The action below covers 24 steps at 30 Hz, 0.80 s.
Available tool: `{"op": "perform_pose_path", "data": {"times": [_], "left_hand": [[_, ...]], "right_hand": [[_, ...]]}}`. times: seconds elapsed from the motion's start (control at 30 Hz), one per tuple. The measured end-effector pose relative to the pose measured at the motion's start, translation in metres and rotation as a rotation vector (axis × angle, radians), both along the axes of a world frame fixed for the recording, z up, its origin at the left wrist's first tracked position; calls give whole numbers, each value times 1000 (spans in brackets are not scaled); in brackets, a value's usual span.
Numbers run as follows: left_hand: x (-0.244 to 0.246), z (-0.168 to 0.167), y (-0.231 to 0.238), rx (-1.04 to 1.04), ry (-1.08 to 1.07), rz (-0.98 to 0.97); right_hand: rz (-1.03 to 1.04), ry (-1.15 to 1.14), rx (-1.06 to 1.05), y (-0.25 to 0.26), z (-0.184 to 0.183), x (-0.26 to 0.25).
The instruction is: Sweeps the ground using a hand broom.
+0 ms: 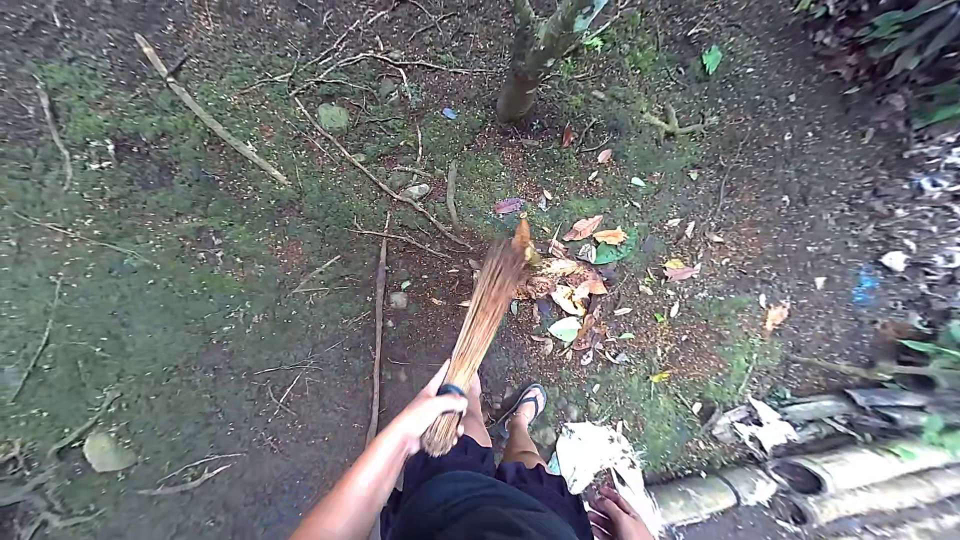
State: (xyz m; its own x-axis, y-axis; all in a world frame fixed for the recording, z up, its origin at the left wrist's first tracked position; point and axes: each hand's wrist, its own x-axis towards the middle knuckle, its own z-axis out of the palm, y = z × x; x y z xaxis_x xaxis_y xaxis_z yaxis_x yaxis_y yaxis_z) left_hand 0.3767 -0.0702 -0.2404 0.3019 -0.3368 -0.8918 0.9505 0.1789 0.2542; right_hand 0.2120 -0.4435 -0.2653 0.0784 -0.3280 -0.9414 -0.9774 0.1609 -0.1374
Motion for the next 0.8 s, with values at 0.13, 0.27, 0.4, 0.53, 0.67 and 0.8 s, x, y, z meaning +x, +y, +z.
{"op": "perform_pose_path", "data": {"times": [0.13,0.27,0.4,0.53,0.67,0.8], "left_hand": [[-60,42,17,161,-38,-18],[-70,18,-1,388,13,100],[-38,-58,-44,251,120,258],[-34,-53,-98,44,94,203],[-77,2,-99,-7,1,142],[-115,41,-112,157,-68,166]], "right_hand": [[21,-89,11,-6,-13,5],[25,-116,30,-7,-14,18],[40,-122,52,-24,-23,12],[71,-70,79,-54,-41,-4],[115,-39,116,-88,-57,-9],[82,-64,115,-119,-64,-14]]}}
